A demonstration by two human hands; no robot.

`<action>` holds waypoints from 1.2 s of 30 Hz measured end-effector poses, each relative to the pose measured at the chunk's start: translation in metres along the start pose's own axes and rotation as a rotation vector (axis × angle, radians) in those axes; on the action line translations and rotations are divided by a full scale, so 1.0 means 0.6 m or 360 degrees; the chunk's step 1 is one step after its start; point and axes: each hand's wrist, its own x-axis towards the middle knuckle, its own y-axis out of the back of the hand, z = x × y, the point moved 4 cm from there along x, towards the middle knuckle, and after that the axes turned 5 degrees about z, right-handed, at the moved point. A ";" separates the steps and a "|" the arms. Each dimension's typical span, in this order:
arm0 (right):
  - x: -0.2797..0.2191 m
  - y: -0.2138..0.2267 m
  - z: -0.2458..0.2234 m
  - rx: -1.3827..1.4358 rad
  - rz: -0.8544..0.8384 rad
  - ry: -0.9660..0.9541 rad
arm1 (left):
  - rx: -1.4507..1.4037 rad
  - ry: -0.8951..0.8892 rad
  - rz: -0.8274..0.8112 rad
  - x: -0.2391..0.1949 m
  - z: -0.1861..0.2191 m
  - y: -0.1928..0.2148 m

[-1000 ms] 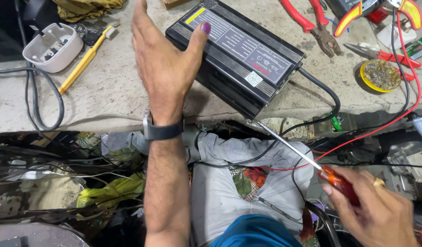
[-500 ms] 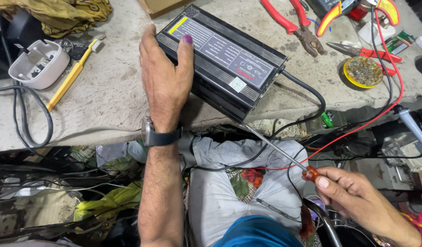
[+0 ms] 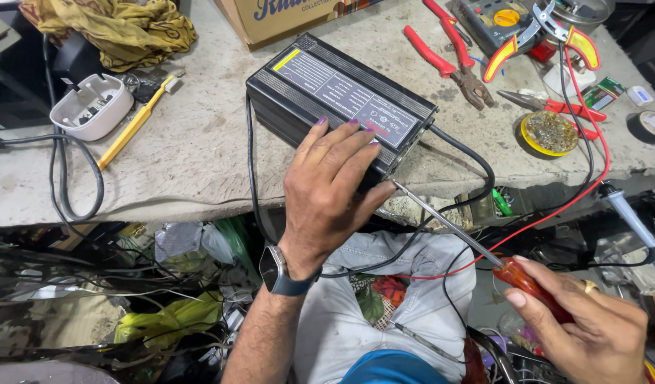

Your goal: The person assembles a black power supply unit by connecting internal wires, placing the metal casing over the components, and securing it with screws using a screwdriver. The unit is rotated and adjusted multiple times during the process.

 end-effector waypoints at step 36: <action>0.038 0.005 0.072 0.1555 -0.1099 -0.1138 | -0.2994 0.1657 0.0257 -0.102 0.116 -0.129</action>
